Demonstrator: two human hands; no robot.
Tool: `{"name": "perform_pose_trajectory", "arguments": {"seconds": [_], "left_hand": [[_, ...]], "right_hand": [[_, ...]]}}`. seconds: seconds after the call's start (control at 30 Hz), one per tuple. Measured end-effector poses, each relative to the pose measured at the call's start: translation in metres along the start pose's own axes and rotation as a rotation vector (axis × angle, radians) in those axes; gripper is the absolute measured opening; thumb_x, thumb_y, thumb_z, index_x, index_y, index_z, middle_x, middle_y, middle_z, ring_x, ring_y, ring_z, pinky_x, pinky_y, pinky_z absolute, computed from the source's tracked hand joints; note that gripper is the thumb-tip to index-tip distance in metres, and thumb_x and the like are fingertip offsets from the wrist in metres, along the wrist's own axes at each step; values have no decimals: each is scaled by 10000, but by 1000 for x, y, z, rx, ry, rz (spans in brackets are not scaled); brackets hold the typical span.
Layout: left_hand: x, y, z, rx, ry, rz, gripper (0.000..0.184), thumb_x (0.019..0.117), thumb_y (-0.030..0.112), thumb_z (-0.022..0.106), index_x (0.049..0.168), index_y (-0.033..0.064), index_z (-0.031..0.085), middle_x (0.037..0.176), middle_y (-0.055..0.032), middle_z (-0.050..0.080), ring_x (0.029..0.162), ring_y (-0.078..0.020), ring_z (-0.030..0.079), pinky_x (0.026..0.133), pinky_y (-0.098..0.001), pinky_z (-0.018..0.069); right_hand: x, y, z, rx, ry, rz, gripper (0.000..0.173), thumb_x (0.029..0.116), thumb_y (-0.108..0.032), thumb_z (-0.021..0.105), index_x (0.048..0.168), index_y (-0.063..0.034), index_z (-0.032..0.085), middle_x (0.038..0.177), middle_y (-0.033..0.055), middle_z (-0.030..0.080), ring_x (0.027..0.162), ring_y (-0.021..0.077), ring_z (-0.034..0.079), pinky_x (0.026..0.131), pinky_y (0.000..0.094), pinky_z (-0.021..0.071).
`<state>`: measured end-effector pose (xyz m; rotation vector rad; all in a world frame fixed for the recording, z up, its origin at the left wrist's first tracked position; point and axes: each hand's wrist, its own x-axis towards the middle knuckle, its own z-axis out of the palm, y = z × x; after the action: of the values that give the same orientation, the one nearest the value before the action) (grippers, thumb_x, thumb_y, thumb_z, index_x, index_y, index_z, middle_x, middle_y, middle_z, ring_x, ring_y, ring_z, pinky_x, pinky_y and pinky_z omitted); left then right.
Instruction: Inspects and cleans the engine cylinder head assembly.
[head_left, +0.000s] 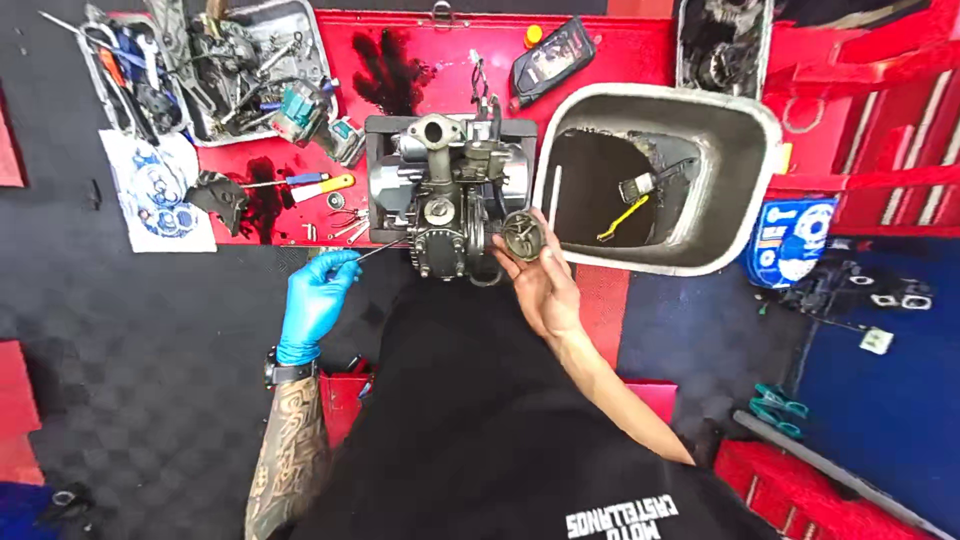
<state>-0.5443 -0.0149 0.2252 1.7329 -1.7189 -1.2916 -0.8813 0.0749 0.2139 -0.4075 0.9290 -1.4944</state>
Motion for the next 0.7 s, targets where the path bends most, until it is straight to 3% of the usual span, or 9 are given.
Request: {"name": "perform_pose_trajectory", "arguments": {"seconds": [0.13, 0.23, 0.33, 0.5, 0.7], "left_hand": [[-6, 6, -4, -21, 36, -10, 198, 1035, 151, 592, 1120, 25, 718, 962, -20, 736, 873, -76, 699, 834, -271, 597], [-15, 9, -6, -10, 59, -30, 193, 1040, 125, 573, 1113, 4, 703, 926, -10, 730, 848, -86, 695, 829, -286, 596], [-22, 12, -5, -17, 58, -52, 198, 1049, 96, 527, 1100, 0, 692, 911, -4, 727, 836, -104, 697, 832, -296, 596], [-24, 24, -6, 12, 55, -79, 191, 1049, 76, 521, 1104, -6, 685, 905, -6, 728, 819, -112, 703, 832, -303, 602], [-13, 34, -4, -16, 25, -60, 194, 1056, 76, 502, 1109, -12, 667, 918, -22, 723, 830, -138, 700, 836, -330, 602]], "right_hand": [[2, 7, -4, -81, -60, -65, 596, 1075, -315, 444, 1600, -62, 321, 1579, 189, 437, 1396, 349, 504, 1177, 547, 416], [-1, 10, -4, -306, -77, -134, 541, 1097, -263, 376, 1580, -19, 360, 1615, 157, 408, 1445, 300, 464, 1197, 534, 414], [-4, 10, 5, -530, -10, -170, 489, 1101, -214, 364, 1553, -43, 437, 1585, 118, 463, 1438, 210, 470, 1179, 437, 435], [-5, 15, 17, -606, 79, -155, 478, 1082, -135, 445, 1559, -97, 451, 1583, 82, 466, 1414, 164, 493, 1125, 380, 494], [-7, 27, 22, -716, 12, -105, 519, 1069, -133, 478, 1585, -123, 417, 1648, 78, 386, 1516, 192, 374, 1200, 393, 420]]}}
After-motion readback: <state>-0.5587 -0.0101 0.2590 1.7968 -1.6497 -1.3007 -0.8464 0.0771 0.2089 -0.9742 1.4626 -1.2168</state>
